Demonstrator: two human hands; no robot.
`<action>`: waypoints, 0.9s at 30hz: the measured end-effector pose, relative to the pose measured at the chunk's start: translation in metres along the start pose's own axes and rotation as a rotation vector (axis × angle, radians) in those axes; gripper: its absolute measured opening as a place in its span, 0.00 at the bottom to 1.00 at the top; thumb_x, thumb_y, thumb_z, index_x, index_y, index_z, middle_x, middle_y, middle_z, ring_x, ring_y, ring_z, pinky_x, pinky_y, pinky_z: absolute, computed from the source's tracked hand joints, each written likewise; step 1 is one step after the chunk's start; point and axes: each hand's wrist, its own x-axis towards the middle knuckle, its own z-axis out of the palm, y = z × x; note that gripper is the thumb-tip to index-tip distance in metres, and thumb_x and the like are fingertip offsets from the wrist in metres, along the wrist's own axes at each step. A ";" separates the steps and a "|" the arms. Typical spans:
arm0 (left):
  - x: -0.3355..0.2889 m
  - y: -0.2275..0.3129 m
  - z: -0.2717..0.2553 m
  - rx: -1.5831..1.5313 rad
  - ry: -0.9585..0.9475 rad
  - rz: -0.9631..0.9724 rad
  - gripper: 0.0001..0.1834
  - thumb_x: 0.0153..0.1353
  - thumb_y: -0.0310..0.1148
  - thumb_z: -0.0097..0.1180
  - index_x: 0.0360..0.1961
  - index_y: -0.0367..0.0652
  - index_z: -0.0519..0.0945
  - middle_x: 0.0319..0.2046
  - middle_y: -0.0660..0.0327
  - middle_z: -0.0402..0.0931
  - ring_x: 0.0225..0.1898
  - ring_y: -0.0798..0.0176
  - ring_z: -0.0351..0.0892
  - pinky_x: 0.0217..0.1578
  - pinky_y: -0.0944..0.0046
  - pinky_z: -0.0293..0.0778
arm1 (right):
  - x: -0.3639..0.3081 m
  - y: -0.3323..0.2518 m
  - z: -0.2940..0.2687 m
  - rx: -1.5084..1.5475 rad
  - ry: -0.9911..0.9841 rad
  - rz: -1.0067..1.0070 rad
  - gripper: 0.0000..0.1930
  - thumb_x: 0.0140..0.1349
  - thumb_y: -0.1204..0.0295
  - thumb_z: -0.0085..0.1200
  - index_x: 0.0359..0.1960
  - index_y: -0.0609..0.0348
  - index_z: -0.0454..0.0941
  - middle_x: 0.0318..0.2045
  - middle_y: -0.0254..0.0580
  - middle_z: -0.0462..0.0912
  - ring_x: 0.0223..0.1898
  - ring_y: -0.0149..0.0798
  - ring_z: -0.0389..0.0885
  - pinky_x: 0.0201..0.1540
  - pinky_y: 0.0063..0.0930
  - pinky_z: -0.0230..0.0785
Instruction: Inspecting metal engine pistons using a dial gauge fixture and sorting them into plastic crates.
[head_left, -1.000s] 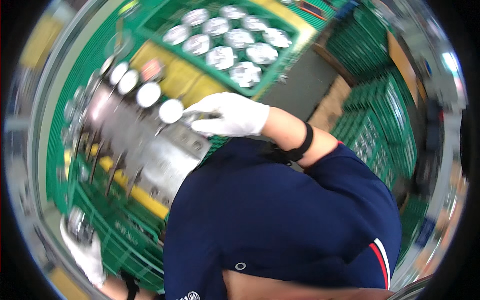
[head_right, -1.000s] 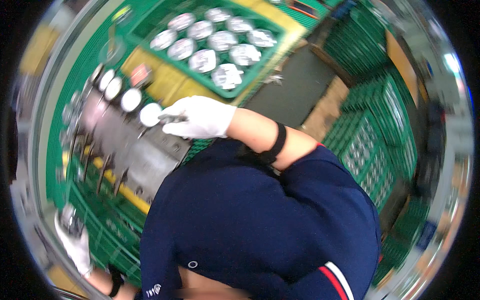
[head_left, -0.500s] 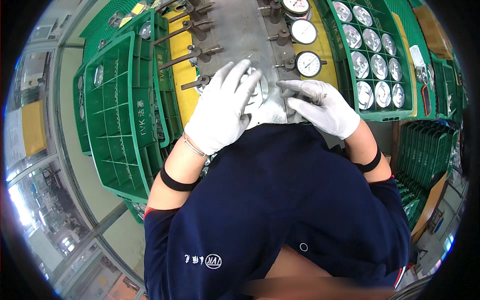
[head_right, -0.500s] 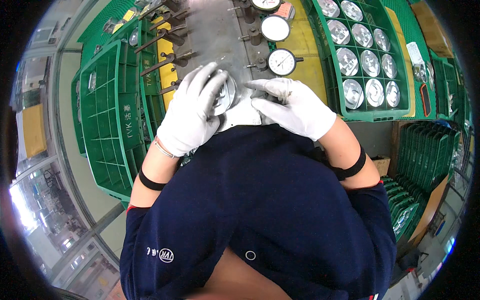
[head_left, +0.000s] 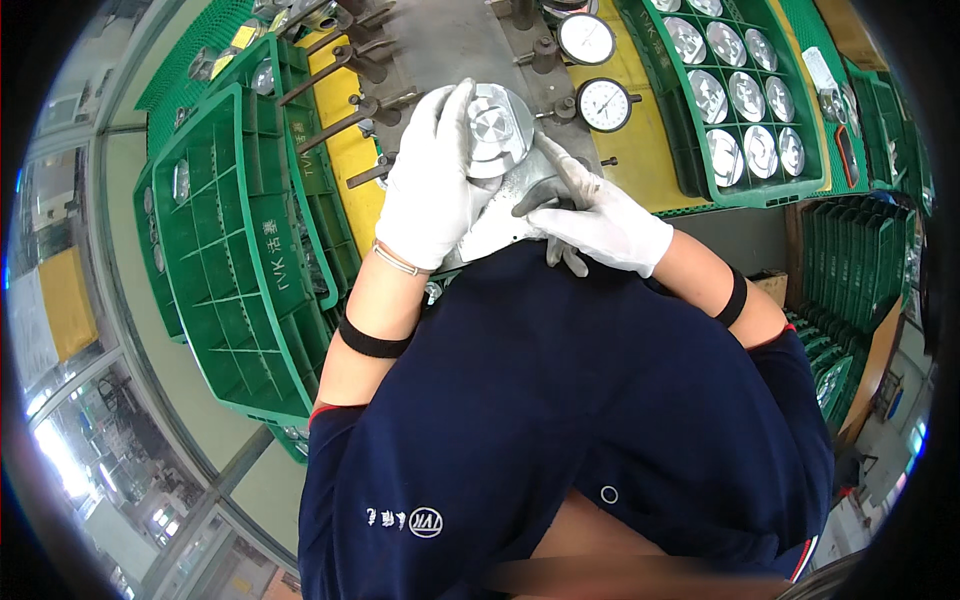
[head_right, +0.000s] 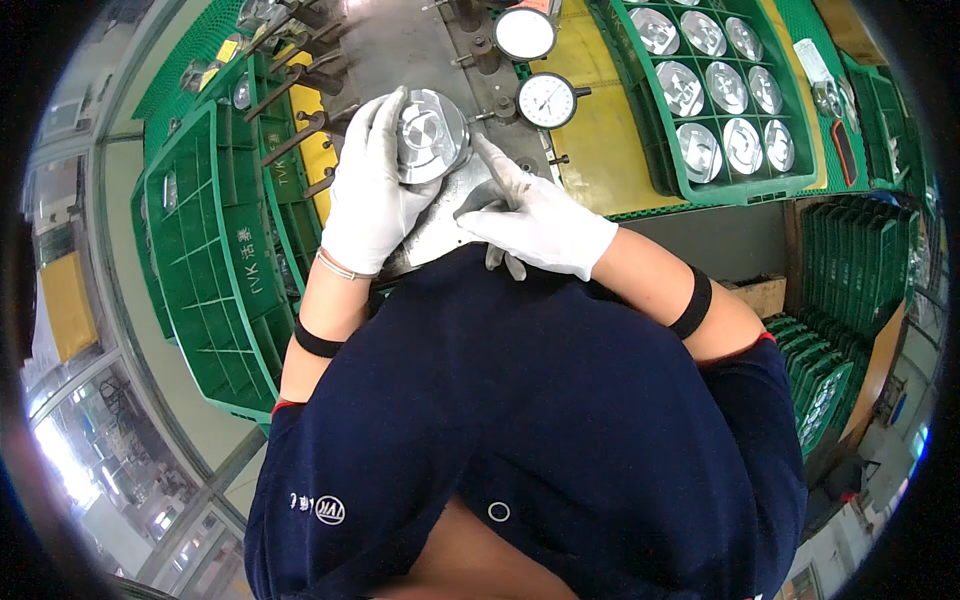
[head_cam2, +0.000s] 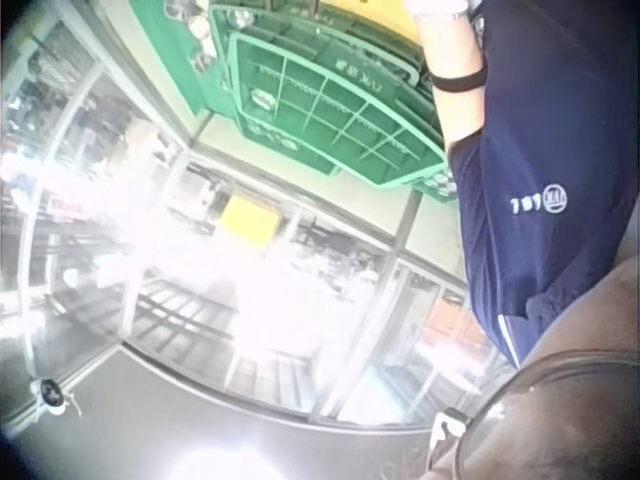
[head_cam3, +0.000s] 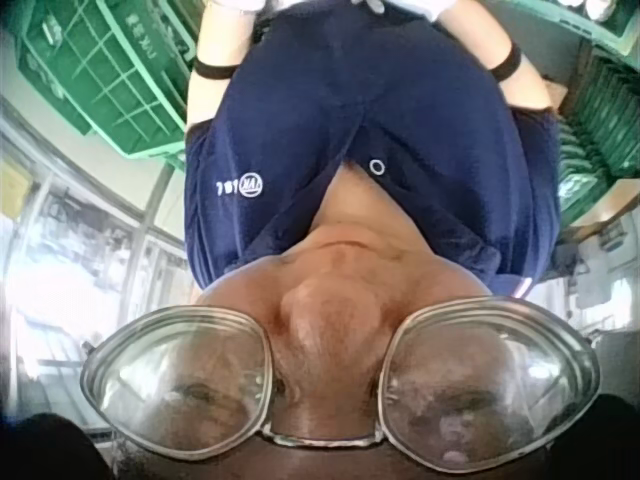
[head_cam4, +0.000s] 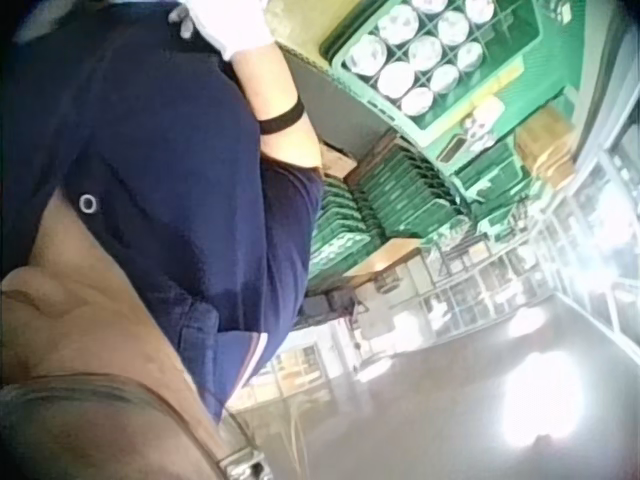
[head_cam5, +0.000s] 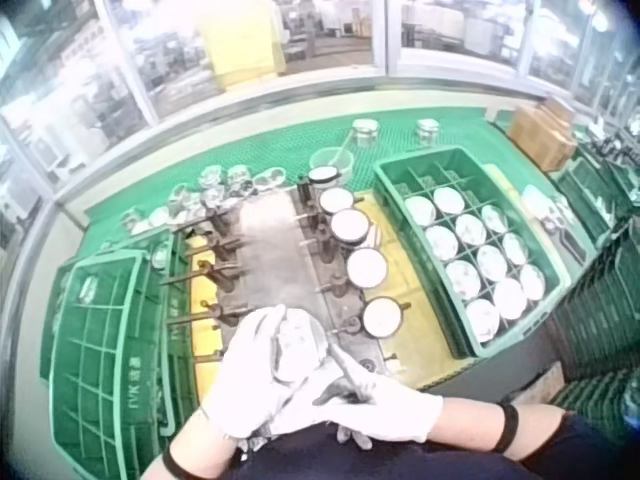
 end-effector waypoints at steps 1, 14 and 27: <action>0.000 -0.002 0.001 -0.014 0.013 -0.006 0.44 0.44 0.29 0.72 0.66 0.39 0.67 0.57 0.47 0.70 0.56 0.43 0.75 0.55 0.54 0.75 | -0.001 -0.007 0.000 0.029 -0.007 0.061 0.48 0.66 0.67 0.56 0.77 0.58 0.33 0.46 0.45 0.83 0.28 0.32 0.83 0.30 0.25 0.78; 0.003 -0.005 0.009 0.011 0.055 -0.004 0.45 0.44 0.28 0.71 0.66 0.40 0.67 0.57 0.46 0.70 0.57 0.43 0.74 0.57 0.53 0.74 | -0.001 -0.018 -0.003 0.183 -0.013 0.167 0.47 0.66 0.71 0.56 0.78 0.52 0.32 0.47 0.50 0.81 0.25 0.34 0.82 0.24 0.26 0.78; 0.010 0.067 -0.034 -0.295 0.167 0.020 0.33 0.48 0.24 0.70 0.58 0.34 0.74 0.52 0.46 0.78 0.53 0.44 0.78 0.56 0.53 0.73 | -0.019 -0.042 -0.109 0.153 0.078 -0.287 0.20 0.69 0.60 0.49 0.54 0.60 0.78 0.44 0.42 0.85 0.41 0.34 0.84 0.42 0.31 0.78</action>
